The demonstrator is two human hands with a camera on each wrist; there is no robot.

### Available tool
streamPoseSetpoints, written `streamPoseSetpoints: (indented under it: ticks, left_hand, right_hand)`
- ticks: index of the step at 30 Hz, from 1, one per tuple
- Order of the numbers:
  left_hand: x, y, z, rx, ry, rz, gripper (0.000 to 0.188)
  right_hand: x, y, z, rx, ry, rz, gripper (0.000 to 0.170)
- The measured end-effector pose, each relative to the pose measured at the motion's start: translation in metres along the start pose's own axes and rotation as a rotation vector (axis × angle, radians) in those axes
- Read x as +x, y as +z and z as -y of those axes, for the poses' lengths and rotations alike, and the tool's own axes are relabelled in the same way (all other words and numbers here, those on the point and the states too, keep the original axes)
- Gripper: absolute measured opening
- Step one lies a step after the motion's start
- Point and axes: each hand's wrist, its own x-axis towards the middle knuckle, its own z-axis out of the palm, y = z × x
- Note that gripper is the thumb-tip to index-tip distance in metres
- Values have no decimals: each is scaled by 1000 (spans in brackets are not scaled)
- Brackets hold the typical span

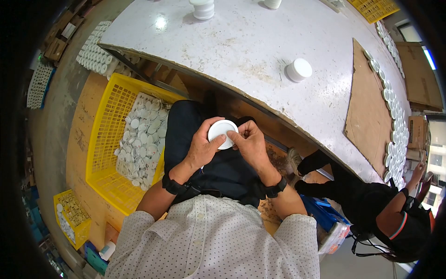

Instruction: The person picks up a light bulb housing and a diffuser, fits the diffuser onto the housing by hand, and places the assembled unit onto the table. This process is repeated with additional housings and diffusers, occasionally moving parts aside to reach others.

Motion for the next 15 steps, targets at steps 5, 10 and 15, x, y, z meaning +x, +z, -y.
streamPoseSetpoints:
  ticks: [5, 10, 15]
  left_hand:
    - [1, -1, 5, -21, -40, -34, 37]
    - [7, -14, 0, 86, -71, -126, 40]
    - [19, -96, 39, -14, -192, -501, 39]
  right_hand:
    - [-2, 3, -5, -14, -24, 2, 25]
    - [1, 2, -1, -6, 32, 61, 13]
    - [0, -29, 21, -95, -158, -95, 9]
